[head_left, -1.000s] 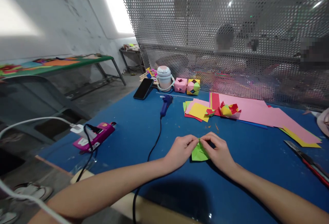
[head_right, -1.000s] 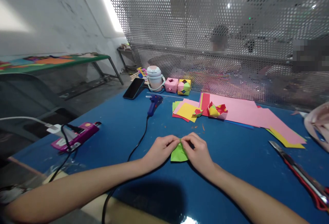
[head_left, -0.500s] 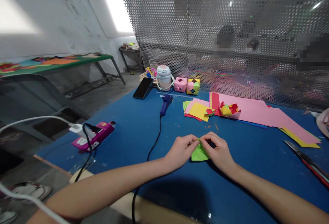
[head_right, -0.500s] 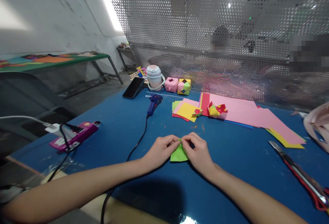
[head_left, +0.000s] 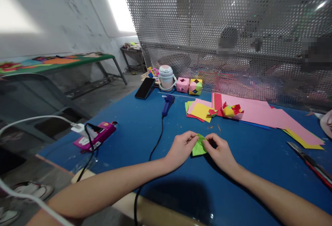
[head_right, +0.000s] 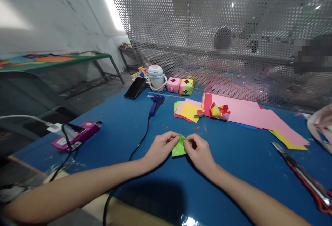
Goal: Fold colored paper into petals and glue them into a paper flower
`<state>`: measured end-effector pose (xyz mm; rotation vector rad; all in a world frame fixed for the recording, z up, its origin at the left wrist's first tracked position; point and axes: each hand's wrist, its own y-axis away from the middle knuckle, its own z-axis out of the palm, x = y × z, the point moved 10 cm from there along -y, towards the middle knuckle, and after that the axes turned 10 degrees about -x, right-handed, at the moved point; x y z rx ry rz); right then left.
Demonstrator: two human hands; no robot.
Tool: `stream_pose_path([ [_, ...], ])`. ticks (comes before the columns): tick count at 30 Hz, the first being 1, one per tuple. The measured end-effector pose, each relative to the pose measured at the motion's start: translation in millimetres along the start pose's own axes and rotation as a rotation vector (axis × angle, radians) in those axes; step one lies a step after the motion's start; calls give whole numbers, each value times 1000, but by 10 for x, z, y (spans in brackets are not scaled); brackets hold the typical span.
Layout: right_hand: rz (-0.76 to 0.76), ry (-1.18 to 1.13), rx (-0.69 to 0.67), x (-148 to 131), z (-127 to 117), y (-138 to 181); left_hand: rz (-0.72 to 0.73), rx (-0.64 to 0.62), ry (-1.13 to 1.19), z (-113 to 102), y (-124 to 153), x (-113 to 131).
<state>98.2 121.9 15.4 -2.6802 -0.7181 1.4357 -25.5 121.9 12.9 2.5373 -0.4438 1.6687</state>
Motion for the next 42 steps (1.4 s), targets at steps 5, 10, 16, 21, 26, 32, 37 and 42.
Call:
stream_pose_path([
  [5, -2, 14, 23, 11, -26, -6, 23, -83, 117, 98, 0, -5],
  [10, -20, 11, 30, -6, -35, 5, 23, -130, 45, 142, -2, -17],
  [16, -51, 32, 38, -26, -20, 7, -3, -98, 21, 115, -19, -67],
  [21, -70, 35, 35, -33, -16, 1, -17, -116, 71, 123, -24, -63],
  [26, -88, 46, 14, -62, 2, 6, 17, -133, 54, 106, -22, -7],
  [32, -87, 47, 9, -59, 10, 7, 37, -130, 13, 95, -28, 16],
  [37, -116, 50, -5, -73, 21, 6, 18, -113, 49, 72, -24, 18],
  [42, -104, 21, -22, -83, 19, 2, 36, -75, 72, 33, -22, 28],
])
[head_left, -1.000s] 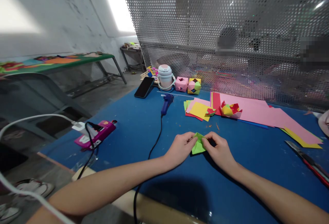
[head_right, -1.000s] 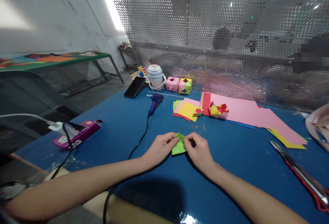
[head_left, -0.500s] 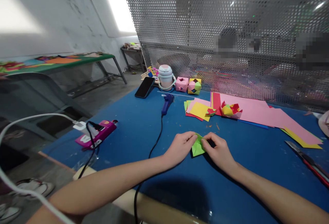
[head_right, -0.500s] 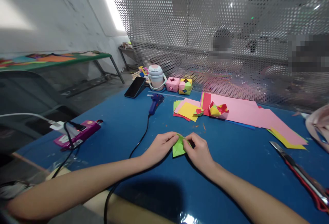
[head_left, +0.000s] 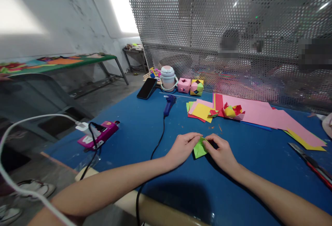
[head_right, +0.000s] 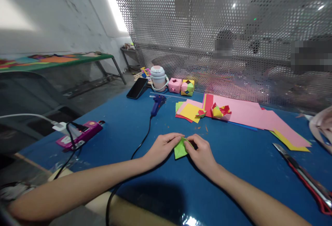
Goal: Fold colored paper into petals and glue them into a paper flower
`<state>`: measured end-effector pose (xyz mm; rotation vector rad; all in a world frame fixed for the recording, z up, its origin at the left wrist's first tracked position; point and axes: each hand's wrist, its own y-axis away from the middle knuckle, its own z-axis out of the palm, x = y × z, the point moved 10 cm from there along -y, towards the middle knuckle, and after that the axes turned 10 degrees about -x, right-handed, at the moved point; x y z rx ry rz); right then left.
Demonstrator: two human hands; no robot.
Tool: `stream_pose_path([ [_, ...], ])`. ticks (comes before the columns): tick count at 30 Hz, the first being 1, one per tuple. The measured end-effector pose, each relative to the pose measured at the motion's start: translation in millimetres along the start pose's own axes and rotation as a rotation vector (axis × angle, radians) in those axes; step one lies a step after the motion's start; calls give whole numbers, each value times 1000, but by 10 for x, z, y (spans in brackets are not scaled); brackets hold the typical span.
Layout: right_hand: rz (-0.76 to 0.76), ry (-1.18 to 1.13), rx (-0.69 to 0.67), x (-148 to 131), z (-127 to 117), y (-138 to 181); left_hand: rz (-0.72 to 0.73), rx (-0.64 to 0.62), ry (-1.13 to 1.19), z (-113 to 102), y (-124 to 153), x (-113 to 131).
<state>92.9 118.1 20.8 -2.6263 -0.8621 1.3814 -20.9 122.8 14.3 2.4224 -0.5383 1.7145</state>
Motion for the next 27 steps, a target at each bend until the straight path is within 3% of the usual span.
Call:
stream_pose_path([
  [7, 43, 15, 47, 54, -58, 4, -41, 75, 39, -72, -5, -51],
  [18, -62, 44, 22, -48, -26, 15, -14, -14, -44, 21, -20, -25],
  [23, -10, 13, 43, 8, -58, 18, -34, 21, -41, -8, -9, -77],
  [27, -41, 11, 19, -30, -48, 3, -38, -26, -42, 53, -10, -102],
])
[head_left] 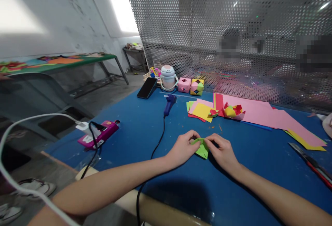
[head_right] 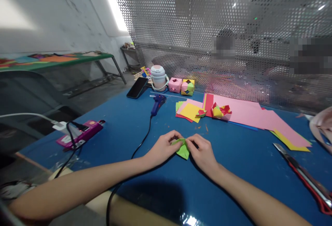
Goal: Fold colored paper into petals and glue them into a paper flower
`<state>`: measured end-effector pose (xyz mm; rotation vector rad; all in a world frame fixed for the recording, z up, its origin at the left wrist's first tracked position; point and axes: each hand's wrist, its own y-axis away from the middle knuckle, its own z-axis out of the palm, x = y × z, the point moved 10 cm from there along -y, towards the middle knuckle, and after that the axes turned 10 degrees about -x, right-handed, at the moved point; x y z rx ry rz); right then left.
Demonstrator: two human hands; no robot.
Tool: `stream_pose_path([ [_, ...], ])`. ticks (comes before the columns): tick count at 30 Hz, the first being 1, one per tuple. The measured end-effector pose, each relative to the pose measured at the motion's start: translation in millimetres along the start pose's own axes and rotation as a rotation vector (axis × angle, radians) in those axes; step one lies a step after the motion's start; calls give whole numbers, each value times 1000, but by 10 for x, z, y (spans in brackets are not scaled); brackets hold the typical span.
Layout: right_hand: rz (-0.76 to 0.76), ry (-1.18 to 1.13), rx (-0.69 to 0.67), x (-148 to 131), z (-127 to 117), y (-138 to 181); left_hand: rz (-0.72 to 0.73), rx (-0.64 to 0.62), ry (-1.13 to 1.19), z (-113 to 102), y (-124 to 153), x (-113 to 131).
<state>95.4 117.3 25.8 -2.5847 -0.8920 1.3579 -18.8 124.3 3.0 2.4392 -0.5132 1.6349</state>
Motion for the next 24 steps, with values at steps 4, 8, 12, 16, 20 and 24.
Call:
stream_pose_path([
  [4, 4, -23, 5, -22, -14, -6, 5, 20, 21, -27, -4, 6],
  [8, 114, -33, -4, 73, 17, -4, -33, 64, 172, -68, -16, -80],
  [12, 131, 13, -1, 111, 41, -7, -49, 35, 275, 1, -37, -165],
  [16, 116, 50, 11, 116, 35, -3, -48, -5, 246, 68, -49, -198],
  [20, 87, 60, 1, 92, 48, 1, -56, 19, 177, 38, -43, -190],
  [24, 79, 61, -8, 76, 57, -1, -51, -11, 216, 52, -40, -141],
])
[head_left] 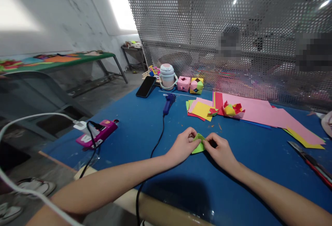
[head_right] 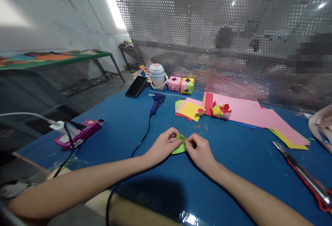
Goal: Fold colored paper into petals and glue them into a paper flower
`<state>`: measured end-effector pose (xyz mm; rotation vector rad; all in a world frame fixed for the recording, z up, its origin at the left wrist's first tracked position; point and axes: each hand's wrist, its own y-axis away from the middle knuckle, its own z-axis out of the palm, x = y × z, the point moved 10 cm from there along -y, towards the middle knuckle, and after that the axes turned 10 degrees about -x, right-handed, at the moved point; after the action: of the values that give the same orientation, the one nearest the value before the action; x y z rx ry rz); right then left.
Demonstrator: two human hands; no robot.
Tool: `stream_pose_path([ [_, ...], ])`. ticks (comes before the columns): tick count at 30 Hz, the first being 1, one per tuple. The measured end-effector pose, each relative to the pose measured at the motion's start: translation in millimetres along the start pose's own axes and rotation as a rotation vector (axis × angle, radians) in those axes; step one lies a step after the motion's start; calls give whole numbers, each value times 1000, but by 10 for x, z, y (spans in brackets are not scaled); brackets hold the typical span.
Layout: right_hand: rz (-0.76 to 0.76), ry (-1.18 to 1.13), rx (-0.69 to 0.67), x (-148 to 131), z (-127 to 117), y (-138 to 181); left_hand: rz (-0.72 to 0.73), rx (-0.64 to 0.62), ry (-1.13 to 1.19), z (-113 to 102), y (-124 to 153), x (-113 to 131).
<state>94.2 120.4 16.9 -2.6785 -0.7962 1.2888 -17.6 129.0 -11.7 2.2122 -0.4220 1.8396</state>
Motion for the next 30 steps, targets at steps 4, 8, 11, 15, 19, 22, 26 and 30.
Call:
stream_pose_path([
  [4, -18, -20, -4, -39, -11, -7, 33, -28, -66, 28, 6, 81],
  [8, -87, -68, 14, -113, -49, -4, 53, -49, -159, 60, 12, 117],
  [11, -147, -77, 11, -176, -53, 8, 78, -52, -234, 72, 29, 155],
  [15, -168, -77, 25, -206, -62, 23, 125, -77, -272, 105, 52, 224],
  [19, -198, -84, 40, -249, -74, 32, 149, -104, -306, 142, 60, 259],
  [22, -192, -86, 31, -258, -70, 30, 149, -110, -316, 158, 57, 244],
  [26, -192, -86, 10, -269, -53, 32, 139, -95, -327, 163, 45, 194],
  [30, -215, -82, 20, -279, -50, 37, 123, -96, -299, 167, 23, 167],
])
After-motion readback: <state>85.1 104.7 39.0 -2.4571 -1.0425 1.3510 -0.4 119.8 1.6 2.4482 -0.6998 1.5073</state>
